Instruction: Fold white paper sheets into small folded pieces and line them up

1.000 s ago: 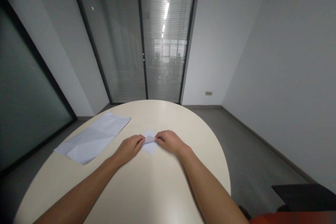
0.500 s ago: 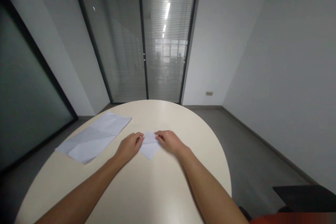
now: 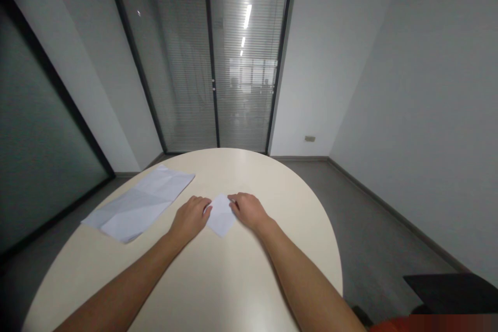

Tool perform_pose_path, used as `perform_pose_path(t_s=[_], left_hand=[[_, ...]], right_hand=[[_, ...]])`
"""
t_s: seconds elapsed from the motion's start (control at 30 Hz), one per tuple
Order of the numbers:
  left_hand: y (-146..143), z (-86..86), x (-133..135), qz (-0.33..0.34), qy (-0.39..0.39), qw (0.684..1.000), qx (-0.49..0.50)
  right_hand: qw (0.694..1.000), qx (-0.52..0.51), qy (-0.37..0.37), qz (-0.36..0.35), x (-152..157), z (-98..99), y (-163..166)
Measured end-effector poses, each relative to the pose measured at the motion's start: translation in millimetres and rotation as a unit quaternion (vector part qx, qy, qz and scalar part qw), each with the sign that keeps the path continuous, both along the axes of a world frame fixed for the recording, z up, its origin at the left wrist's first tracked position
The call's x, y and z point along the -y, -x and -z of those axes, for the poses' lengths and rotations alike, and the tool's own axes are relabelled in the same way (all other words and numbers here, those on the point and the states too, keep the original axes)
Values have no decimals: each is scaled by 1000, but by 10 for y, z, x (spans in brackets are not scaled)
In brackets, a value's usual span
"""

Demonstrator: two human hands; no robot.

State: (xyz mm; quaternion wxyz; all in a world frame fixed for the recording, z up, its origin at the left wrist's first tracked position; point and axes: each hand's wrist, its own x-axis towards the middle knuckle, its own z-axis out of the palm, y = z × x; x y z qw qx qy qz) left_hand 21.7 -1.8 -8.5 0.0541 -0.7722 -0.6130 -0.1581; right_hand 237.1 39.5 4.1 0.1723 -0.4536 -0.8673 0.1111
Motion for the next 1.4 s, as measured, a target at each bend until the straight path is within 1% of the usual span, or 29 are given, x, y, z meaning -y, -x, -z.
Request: perform_pose_path(t_s=[0.2, 0.3, 0.4, 0.47, 0.53, 0.63, 0.77, 0.93, 1.07, 1.2, 1.4], left_hand=[[1, 6, 4, -7, 3, 1000, -2], [3, 9, 8, -7, -2, 1000, -2], [3, 20, 8, -10, -7, 1000, -1], [2, 27, 4, -12, -7, 1000, 0], [-2, 26, -1, -10, -9, 1000, 4], [-6, 12, -5, 12, -6, 1000, 27], [-1, 24, -5, 68, 12, 995, 70], [0, 156, -39, 117, -4, 987, 113], [7, 222, -75, 122, 8, 987, 105], [25, 199, -79, 132, 8, 988, 83], [68, 174, -66, 172, 27, 982, 68]], right_hand=[[997, 56, -53, -6, 22, -28, 60], [996, 34, -73, -49, 71, -19, 119], [992, 8, -38, -120, 131, 55, 181], [990, 20, 9, -137, 158, 120, 212], [989, 38, 50, -133, 167, 167, 228], [988, 57, 81, -118, 158, 184, 232], [989, 73, 92, -92, 144, 167, 215], [991, 72, 87, -69, 147, 171, 181], [993, 64, 74, -66, 145, 175, 174], [992, 79, 83, -58, 126, 174, 179], [989, 101, 102, -35, 102, 142, 132]])
